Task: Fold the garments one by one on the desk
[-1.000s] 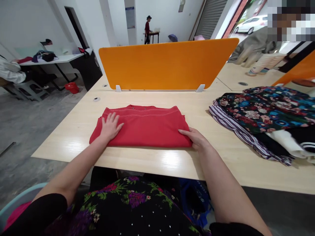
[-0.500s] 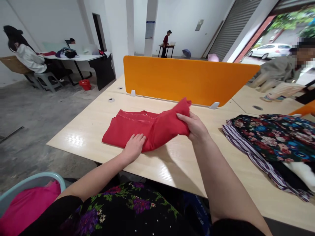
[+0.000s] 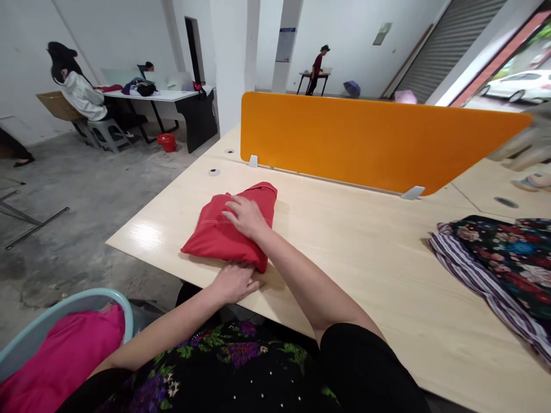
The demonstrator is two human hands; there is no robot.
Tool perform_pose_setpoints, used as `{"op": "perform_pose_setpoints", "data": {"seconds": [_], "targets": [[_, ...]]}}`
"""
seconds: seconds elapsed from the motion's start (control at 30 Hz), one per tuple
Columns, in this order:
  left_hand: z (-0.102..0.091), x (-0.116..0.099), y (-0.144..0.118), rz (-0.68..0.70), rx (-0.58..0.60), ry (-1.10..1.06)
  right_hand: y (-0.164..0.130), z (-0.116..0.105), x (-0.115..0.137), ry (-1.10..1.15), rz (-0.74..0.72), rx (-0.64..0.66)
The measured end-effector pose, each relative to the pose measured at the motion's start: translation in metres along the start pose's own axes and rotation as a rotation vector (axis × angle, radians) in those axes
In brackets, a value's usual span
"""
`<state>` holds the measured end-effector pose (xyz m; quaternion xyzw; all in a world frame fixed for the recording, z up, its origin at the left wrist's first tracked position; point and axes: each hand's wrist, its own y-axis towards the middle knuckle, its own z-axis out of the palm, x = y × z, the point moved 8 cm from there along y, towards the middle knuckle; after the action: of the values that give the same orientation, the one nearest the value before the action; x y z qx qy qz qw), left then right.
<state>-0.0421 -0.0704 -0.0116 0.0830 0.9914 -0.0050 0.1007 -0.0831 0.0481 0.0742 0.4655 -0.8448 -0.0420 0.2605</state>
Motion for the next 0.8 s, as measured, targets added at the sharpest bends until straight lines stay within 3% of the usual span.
{"op": "perform_pose_setpoints", "data": {"seconds": [0.13,0.2,0.37,0.5,0.6,0.67,0.73,0.8], "targets": [[-0.009,-0.004,0.000,0.043,-0.135,0.013,-0.004,0.015,-0.048,-0.392,0.123,0.237],[-0.014,-0.006,-0.001,0.082,-0.186,0.034,-0.009,0.017,-0.063,-0.485,0.223,0.246],[-0.025,0.004,-0.020,0.210,-0.147,-0.006,-0.041,0.002,-0.065,-0.596,0.366,0.216],[-0.038,0.028,-0.054,0.223,-0.078,-0.181,-0.085,-0.014,-0.054,-0.533,0.268,0.220],[-0.046,0.052,-0.073,0.068,-0.053,-0.438,-0.120,-0.026,-0.043,-0.308,0.141,0.131],[-0.047,0.069,-0.081,-0.155,-0.097,-0.587,-0.140,-0.041,-0.041,-0.133,0.091,-0.002],[-0.046,0.081,-0.088,-0.407,-0.157,-0.651,-0.157,-0.063,-0.053,-0.091,0.163,-0.212],[-0.044,0.081,-0.090,-0.568,-0.224,-0.715,-0.174,-0.082,-0.076,-0.183,0.371,-0.387]]}}
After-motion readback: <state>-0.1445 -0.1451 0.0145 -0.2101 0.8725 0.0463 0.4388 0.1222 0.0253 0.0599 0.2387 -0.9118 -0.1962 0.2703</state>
